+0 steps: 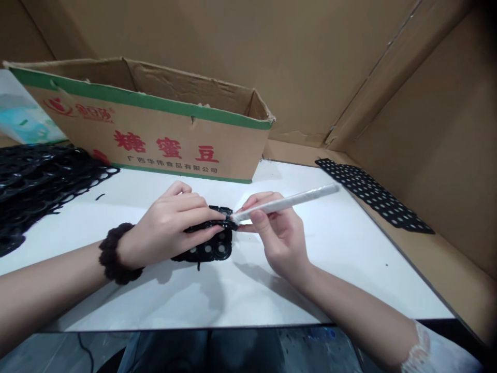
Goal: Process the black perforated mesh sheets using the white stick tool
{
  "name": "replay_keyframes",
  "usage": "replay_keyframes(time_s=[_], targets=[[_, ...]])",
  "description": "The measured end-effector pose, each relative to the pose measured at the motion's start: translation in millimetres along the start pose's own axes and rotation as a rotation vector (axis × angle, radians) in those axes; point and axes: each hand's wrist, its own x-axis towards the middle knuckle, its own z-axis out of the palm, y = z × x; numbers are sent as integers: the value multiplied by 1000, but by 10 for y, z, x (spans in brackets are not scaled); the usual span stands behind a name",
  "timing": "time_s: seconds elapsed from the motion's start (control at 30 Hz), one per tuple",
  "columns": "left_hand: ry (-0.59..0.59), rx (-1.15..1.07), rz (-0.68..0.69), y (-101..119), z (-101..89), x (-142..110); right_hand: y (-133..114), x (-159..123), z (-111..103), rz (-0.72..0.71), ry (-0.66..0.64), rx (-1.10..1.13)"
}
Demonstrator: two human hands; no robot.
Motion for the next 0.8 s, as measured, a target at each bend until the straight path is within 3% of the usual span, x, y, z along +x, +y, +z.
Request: replay_keyframes(time_s=[0.8], targets=[[-15,-36,-13,33,23,13,-19,3,-26,5,-80,-110]])
